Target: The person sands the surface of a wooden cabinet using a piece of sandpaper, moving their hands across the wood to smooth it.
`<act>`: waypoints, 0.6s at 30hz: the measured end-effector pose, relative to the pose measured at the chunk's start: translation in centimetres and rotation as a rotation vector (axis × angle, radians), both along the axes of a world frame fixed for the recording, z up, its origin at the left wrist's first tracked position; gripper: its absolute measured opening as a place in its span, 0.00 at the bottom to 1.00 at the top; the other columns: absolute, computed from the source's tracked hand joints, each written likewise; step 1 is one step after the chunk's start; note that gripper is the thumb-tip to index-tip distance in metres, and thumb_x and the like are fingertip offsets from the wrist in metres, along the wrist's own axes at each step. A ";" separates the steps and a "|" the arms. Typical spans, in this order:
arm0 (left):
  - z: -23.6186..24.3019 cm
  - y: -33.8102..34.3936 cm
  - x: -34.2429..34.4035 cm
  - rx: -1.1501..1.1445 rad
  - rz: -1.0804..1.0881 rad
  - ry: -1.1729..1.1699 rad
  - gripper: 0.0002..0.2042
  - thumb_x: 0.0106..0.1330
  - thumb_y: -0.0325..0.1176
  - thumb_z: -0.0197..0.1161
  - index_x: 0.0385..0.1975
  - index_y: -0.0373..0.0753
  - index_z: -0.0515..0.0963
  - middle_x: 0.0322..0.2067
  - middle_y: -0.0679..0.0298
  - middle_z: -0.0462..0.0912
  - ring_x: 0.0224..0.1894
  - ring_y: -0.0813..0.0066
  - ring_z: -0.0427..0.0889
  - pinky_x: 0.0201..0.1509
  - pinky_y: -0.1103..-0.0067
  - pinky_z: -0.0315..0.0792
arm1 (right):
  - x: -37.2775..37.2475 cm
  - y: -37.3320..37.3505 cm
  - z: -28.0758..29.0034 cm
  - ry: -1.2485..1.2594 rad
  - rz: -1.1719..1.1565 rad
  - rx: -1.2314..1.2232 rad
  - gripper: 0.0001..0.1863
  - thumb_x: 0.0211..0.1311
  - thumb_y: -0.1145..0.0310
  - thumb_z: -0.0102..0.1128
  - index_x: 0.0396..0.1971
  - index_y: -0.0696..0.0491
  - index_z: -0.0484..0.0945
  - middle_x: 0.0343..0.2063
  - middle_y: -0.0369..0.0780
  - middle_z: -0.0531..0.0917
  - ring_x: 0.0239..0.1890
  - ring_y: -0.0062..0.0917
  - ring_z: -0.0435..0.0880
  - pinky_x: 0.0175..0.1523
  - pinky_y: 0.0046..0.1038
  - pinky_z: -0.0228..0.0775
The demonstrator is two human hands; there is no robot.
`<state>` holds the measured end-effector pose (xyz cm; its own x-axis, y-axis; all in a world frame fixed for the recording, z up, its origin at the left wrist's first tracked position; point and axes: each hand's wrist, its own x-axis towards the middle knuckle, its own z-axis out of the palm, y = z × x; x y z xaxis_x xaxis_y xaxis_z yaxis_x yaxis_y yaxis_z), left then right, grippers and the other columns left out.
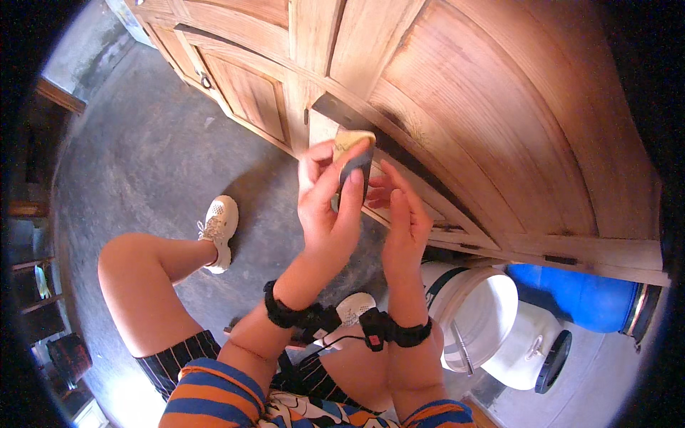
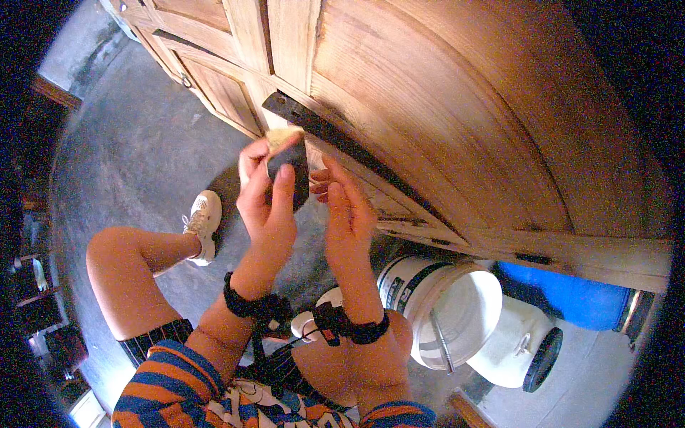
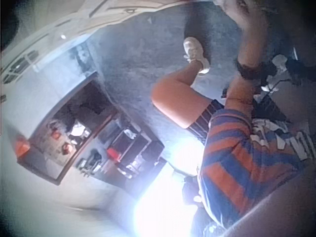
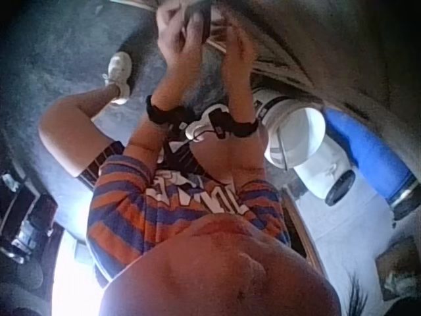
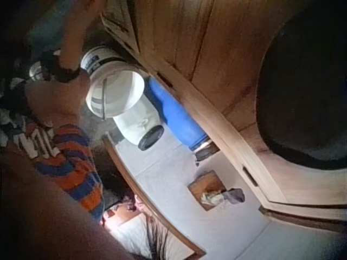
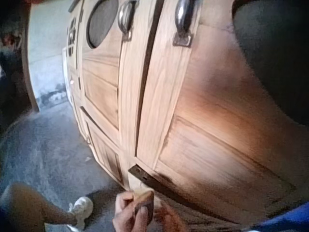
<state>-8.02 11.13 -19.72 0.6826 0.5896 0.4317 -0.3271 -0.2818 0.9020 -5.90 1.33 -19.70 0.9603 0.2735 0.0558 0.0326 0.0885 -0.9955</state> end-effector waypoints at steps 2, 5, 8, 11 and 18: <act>0.6 0.8 1.6 0.136 0.112 -0.064 0.13 0.59 0.23 0.52 0.44 0.36 0.76 0.40 0.61 0.71 0.45 0.70 0.67 0.50 0.79 0.61 | 0.4 -0.2 -0.6 -0.052 -0.033 -0.036 0.16 0.64 0.70 0.41 0.48 0.57 0.72 0.37 0.40 0.78 0.37 0.20 0.76 0.45 0.23 0.68; 1.6 1.0 3.8 0.231 0.196 -0.108 0.16 0.56 0.20 0.54 0.45 0.38 0.76 0.38 0.61 0.70 0.41 0.72 0.67 0.46 0.82 0.62 | 0.5 -0.3 -0.8 -0.073 -0.077 -0.040 0.16 0.65 0.70 0.40 0.48 0.57 0.72 0.35 0.39 0.79 0.35 0.20 0.76 0.42 0.22 0.69; 1.9 1.0 5.8 0.417 0.306 -0.134 0.17 0.55 0.20 0.56 0.45 0.41 0.76 0.41 0.58 0.66 0.40 0.71 0.68 0.44 0.81 0.65 | 0.4 -0.2 -0.6 -0.102 -0.109 -0.053 0.16 0.65 0.70 0.40 0.48 0.58 0.72 0.36 0.40 0.79 0.35 0.21 0.77 0.41 0.22 0.69; 1.6 0.4 6.9 0.402 0.277 -0.140 0.19 0.54 0.20 0.57 0.47 0.43 0.75 0.43 0.55 0.64 0.41 0.67 0.68 0.44 0.79 0.66 | 0.4 -0.3 -0.6 -0.136 -0.141 -0.104 0.15 0.65 0.70 0.40 0.46 0.61 0.72 0.37 0.40 0.78 0.34 0.19 0.76 0.40 0.21 0.68; 1.3 -0.2 7.2 0.390 0.252 -0.117 0.24 0.52 0.19 0.56 0.51 0.44 0.72 0.42 0.53 0.65 0.41 0.62 0.67 0.47 0.76 0.65 | 0.4 -0.2 -0.9 -0.153 -0.185 -0.127 0.14 0.64 0.71 0.43 0.43 0.63 0.73 0.35 0.37 0.78 0.33 0.17 0.74 0.39 0.19 0.66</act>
<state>-0.80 10.90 -18.39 0.4730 0.5092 0.7190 -0.2985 -0.6752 0.6745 -5.46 1.17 -20.64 0.9776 0.1079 0.1809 0.1880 -0.0588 -0.9804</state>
